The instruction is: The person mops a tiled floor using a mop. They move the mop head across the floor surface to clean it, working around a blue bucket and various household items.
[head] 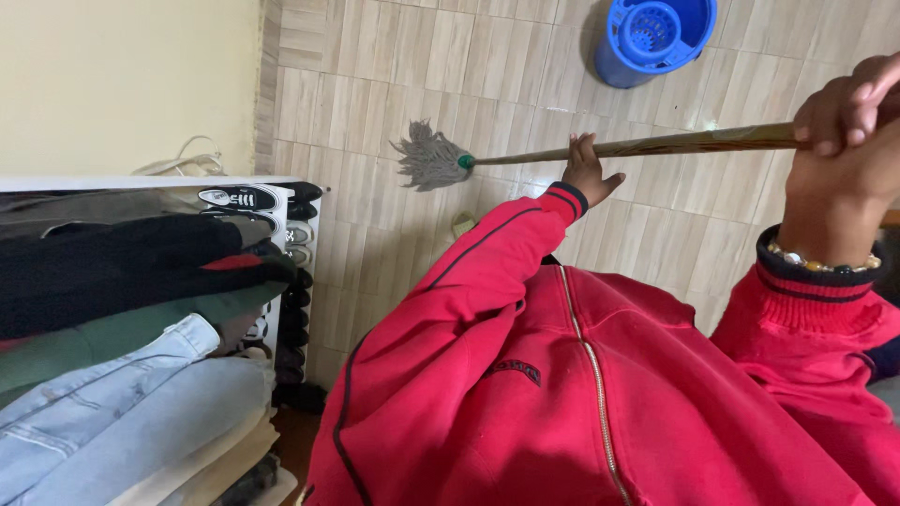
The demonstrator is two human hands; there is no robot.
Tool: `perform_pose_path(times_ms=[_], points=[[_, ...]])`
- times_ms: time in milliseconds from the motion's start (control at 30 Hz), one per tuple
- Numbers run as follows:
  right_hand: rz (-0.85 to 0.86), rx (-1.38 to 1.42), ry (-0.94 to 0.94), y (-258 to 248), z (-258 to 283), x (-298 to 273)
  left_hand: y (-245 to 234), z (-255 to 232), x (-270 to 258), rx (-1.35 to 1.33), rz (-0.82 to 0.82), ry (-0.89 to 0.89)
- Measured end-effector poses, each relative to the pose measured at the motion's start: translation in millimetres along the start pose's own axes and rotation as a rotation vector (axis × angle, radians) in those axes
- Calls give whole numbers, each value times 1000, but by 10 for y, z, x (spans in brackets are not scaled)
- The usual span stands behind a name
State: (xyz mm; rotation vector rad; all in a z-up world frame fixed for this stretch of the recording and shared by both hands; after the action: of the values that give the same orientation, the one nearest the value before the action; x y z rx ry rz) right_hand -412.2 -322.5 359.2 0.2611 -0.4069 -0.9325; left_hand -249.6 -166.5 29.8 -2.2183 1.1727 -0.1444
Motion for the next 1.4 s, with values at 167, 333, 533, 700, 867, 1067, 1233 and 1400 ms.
perform_pose_path(times_ms=[167,333,533,700,867,1067,1233,1400], points=[[115,-12,-35,170,237,-129,-16,-301,6,-44,-90,68],[173,-217,-137,494,620,-334,163,-446,17,-6,-254,218],[61,-180,-110,190,637,-488,377,-620,1,-118,-283,341],[32,-226,-265,-883,348,-515,399,-753,-77,-205,-182,252],[52,-400,-369,-1414,137,-616,323,-914,-278,-183,-164,367],[5,-520,-376,-1451,80,-847,358,-789,-423,-145,43,285],[-33,-600,-398,-1533,92,-1032,395,-690,-635,-53,81,314],[-65,-677,-406,-1649,78,-1224,465,-509,-836,-13,66,285]])
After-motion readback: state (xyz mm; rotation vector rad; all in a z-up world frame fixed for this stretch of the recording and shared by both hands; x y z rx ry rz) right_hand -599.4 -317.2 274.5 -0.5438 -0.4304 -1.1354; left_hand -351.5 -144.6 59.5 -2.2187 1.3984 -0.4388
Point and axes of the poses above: each hand's wrist, its own x-axis towards the middle knuckle, its own y-axis out of the palm, z = x × y, the point moved 9 cm from there along x, towards the middle knuckle, and after that the axes turned 4 degrees about -y, right-handed, at the moved point
